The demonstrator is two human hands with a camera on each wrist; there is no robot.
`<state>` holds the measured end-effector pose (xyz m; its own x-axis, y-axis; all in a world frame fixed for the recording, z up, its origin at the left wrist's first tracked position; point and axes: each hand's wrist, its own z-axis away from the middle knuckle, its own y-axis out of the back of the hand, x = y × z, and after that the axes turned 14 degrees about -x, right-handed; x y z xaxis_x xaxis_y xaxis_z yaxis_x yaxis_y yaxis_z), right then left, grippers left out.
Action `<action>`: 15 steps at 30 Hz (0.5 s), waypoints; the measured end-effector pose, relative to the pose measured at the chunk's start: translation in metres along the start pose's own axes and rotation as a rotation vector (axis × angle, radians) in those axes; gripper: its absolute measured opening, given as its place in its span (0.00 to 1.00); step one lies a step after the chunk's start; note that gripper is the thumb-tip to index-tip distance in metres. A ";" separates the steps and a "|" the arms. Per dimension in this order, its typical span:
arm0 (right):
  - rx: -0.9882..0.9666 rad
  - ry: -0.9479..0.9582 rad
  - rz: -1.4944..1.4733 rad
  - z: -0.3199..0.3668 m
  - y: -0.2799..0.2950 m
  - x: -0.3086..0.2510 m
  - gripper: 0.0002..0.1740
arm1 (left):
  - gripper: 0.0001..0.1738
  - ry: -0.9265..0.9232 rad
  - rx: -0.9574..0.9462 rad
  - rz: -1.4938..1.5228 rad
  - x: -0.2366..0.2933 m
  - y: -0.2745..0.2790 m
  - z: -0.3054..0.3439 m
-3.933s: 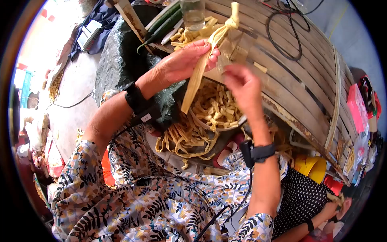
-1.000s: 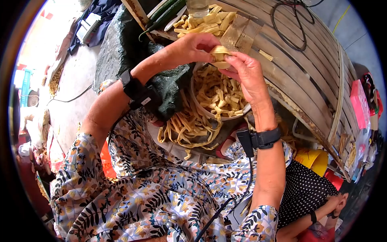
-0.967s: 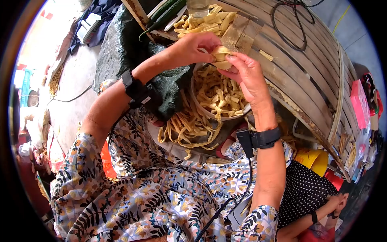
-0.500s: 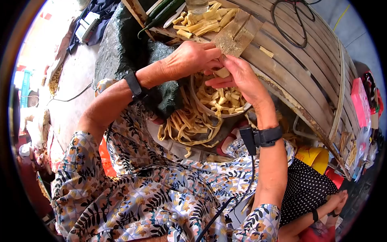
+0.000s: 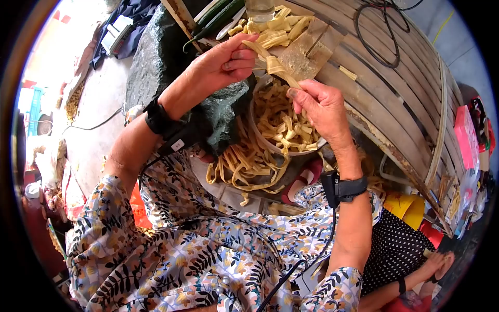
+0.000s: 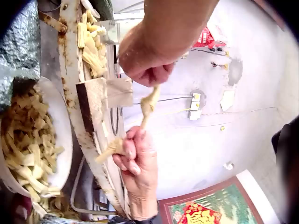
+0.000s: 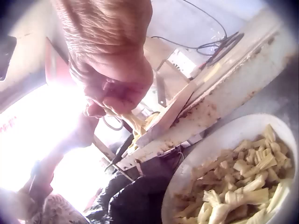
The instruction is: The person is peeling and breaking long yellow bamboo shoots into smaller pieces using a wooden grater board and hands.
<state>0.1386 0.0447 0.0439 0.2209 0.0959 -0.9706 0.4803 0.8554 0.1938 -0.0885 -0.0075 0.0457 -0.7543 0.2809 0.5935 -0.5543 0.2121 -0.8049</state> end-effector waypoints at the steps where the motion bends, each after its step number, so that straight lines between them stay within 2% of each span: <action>1: -0.006 -0.041 -0.033 0.000 0.000 -0.003 0.08 | 0.12 0.002 -0.044 -0.002 0.002 0.005 -0.003; 2: -0.013 -0.027 -0.087 0.001 -0.001 0.000 0.09 | 0.15 0.005 -0.086 0.004 0.001 0.009 -0.004; 5: -0.016 0.004 -0.212 -0.002 0.001 0.011 0.09 | 0.21 0.020 -0.032 -0.272 0.002 0.004 -0.005; 6: -0.001 0.006 -0.233 -0.002 0.002 0.012 0.10 | 0.26 0.070 0.123 -0.441 0.002 -0.003 -0.004; 9: 0.003 -0.004 -0.232 -0.004 0.002 0.011 0.09 | 0.27 0.162 0.111 -0.699 -0.016 -0.005 -0.006; 10: -0.003 -0.011 -0.222 -0.005 0.001 0.011 0.09 | 0.24 0.156 0.025 -0.592 -0.021 -0.005 -0.007; 13: -0.081 -0.024 -0.216 -0.009 -0.003 0.016 0.09 | 0.20 0.238 -0.072 -0.615 -0.021 -0.003 -0.013; 15: -0.127 -0.048 -0.169 -0.006 0.000 0.012 0.09 | 0.17 0.206 -0.037 -0.580 -0.023 0.000 -0.017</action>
<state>0.1359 0.0489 0.0317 0.1880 -0.0760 -0.9792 0.4037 0.9149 0.0065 -0.0654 0.0018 0.0323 -0.2481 0.2846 0.9260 -0.8382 0.4161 -0.3525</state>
